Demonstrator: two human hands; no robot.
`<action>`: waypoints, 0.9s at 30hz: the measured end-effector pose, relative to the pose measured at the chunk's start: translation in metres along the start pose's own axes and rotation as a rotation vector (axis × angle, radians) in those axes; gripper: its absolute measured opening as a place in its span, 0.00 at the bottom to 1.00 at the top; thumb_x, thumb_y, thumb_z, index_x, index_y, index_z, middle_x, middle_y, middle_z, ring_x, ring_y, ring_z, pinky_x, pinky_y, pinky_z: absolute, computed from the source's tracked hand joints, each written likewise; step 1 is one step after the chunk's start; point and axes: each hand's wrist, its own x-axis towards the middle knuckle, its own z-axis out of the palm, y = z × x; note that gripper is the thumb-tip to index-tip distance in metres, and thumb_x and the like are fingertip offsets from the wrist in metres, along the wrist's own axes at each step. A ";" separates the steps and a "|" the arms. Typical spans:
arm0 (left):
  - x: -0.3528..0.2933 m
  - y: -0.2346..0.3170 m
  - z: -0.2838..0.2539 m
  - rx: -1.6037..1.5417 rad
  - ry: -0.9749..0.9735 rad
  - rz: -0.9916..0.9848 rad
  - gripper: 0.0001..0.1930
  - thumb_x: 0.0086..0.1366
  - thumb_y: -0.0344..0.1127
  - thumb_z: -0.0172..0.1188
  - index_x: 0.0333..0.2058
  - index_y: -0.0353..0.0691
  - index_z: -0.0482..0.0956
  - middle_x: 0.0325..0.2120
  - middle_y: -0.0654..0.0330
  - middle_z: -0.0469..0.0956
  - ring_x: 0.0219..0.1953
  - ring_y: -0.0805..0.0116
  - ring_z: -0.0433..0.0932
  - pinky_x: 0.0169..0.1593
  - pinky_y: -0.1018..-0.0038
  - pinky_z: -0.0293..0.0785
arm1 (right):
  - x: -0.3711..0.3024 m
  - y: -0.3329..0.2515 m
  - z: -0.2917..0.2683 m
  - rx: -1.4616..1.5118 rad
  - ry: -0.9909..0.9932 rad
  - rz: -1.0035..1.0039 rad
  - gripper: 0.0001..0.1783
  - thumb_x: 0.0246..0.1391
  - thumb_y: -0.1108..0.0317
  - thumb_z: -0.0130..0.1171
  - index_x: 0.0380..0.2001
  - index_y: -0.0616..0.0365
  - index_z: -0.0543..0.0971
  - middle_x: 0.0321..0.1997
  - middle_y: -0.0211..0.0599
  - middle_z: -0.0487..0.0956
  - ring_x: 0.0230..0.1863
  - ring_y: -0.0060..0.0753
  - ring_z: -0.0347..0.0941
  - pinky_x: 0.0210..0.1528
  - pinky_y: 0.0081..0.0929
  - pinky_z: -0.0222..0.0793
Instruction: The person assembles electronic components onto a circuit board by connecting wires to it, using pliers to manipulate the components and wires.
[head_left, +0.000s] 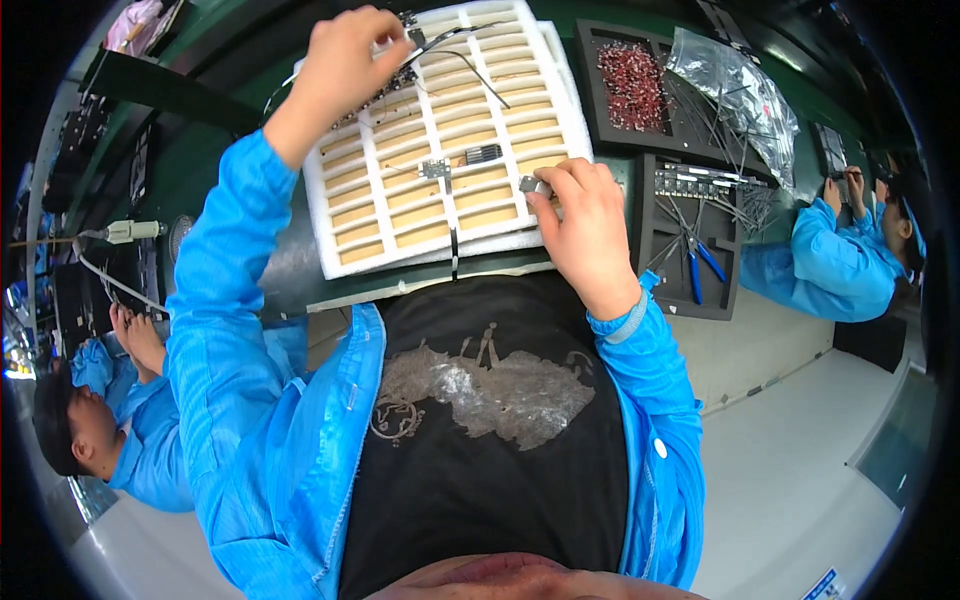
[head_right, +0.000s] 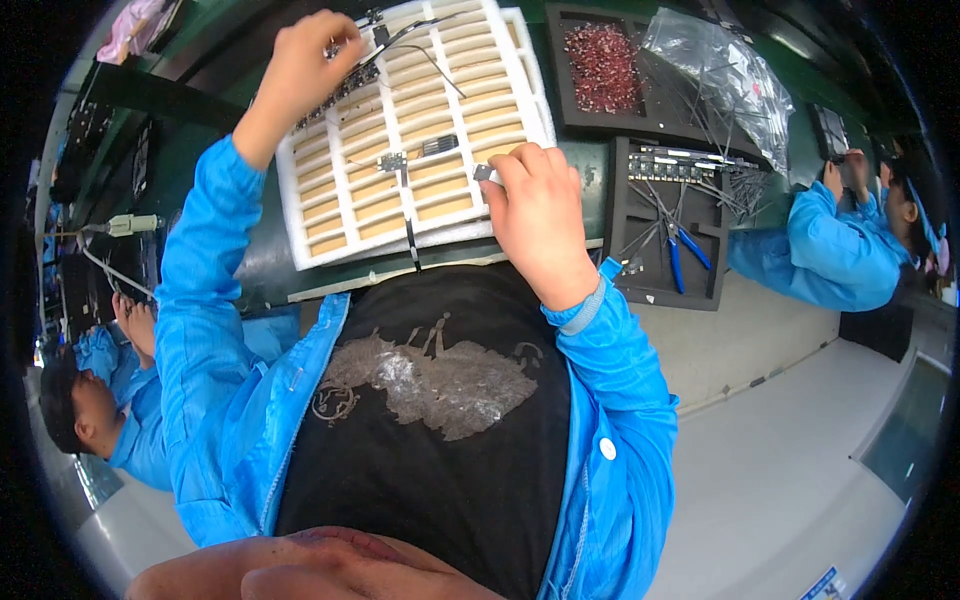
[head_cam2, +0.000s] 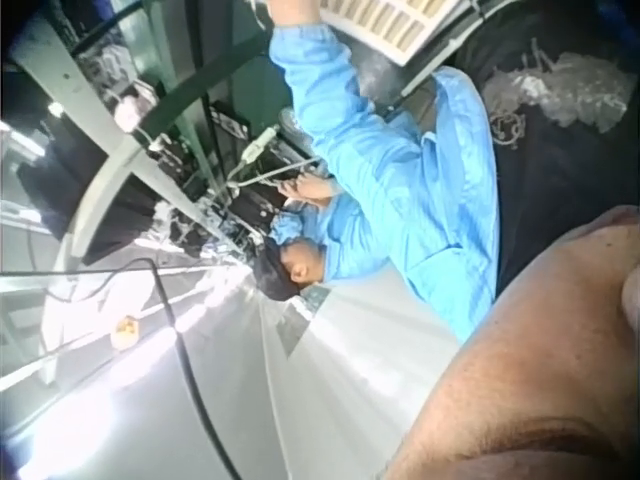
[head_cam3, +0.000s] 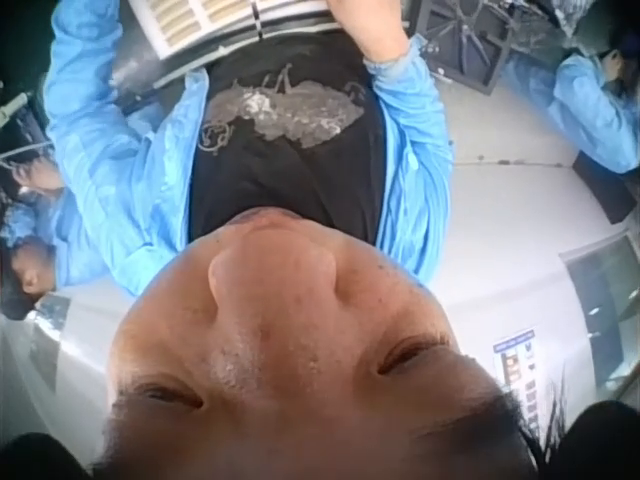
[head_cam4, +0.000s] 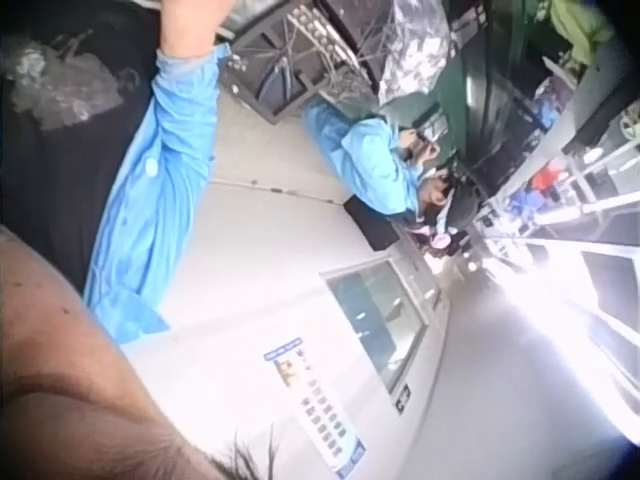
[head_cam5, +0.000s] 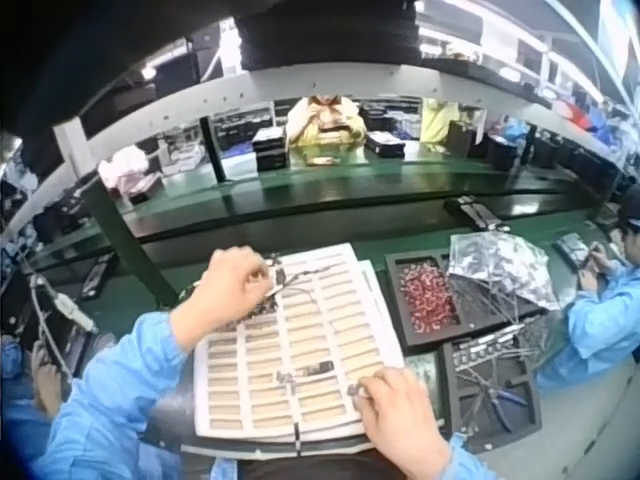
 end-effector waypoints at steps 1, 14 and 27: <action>-0.011 0.021 -0.006 -0.112 -0.102 -0.077 0.07 0.62 0.35 0.66 0.34 0.37 0.83 0.29 0.53 0.81 0.32 0.55 0.81 0.37 0.66 0.78 | 0.000 0.000 -0.001 -0.001 -0.011 0.010 0.12 0.49 0.71 0.69 0.39 0.56 0.82 0.40 0.37 0.77 0.45 0.46 0.72 0.47 0.42 0.67; -0.084 0.109 -0.012 -0.025 -0.336 -0.256 0.14 0.56 0.43 0.72 0.38 0.44 0.81 0.35 0.60 0.77 0.45 0.57 0.77 0.51 0.60 0.64 | -0.001 0.000 -0.004 0.128 -0.026 -0.006 0.09 0.52 0.71 0.67 0.33 0.56 0.75 0.33 0.39 0.77 0.38 0.48 0.72 0.42 0.44 0.65; -0.104 0.131 -0.024 0.010 -0.255 -0.393 0.14 0.59 0.44 0.68 0.23 0.41 0.79 0.23 0.61 0.78 0.31 0.58 0.78 0.43 0.63 0.65 | -0.009 -0.005 -0.006 0.907 -0.036 0.382 0.10 0.68 0.76 0.53 0.51 0.63 0.72 0.36 0.36 0.81 0.33 0.22 0.74 0.37 0.23 0.71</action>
